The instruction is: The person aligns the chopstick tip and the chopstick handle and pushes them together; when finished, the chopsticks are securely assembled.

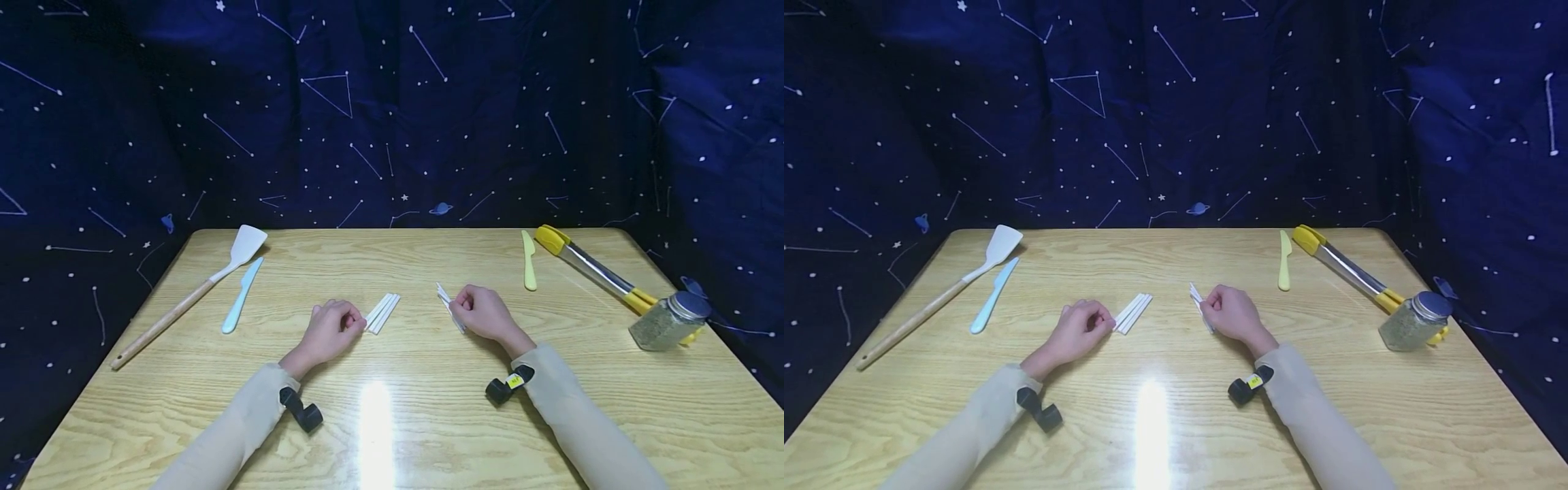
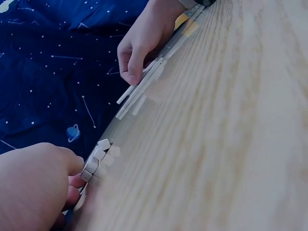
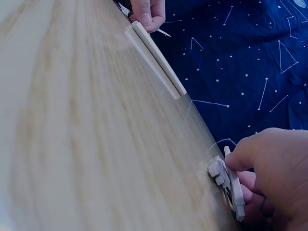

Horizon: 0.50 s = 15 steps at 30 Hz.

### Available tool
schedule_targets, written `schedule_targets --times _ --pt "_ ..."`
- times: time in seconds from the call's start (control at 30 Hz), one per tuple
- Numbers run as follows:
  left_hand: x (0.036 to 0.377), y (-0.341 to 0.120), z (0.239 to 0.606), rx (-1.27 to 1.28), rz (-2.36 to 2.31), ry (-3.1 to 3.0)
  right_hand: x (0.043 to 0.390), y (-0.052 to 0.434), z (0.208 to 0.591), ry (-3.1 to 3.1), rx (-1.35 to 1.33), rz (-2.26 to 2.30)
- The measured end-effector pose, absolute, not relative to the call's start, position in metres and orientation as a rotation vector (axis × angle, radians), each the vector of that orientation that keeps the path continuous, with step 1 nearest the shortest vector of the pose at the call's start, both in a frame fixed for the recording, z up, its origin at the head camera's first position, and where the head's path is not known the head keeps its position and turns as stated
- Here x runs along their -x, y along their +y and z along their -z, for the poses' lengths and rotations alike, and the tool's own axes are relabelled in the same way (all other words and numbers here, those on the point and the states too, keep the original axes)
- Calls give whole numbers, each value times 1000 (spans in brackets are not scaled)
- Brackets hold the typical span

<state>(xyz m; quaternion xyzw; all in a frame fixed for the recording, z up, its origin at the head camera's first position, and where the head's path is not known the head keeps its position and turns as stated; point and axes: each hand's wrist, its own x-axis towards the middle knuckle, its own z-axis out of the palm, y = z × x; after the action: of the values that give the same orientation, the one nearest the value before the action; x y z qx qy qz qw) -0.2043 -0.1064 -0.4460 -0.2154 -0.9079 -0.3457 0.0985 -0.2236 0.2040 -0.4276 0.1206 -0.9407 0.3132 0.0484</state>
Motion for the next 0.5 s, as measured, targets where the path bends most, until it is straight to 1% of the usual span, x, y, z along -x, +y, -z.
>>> schedule_targets --times 0.5 --pt "193 -96 436 485 1012 -2696 221 202 428 -2863 -289 -1004"
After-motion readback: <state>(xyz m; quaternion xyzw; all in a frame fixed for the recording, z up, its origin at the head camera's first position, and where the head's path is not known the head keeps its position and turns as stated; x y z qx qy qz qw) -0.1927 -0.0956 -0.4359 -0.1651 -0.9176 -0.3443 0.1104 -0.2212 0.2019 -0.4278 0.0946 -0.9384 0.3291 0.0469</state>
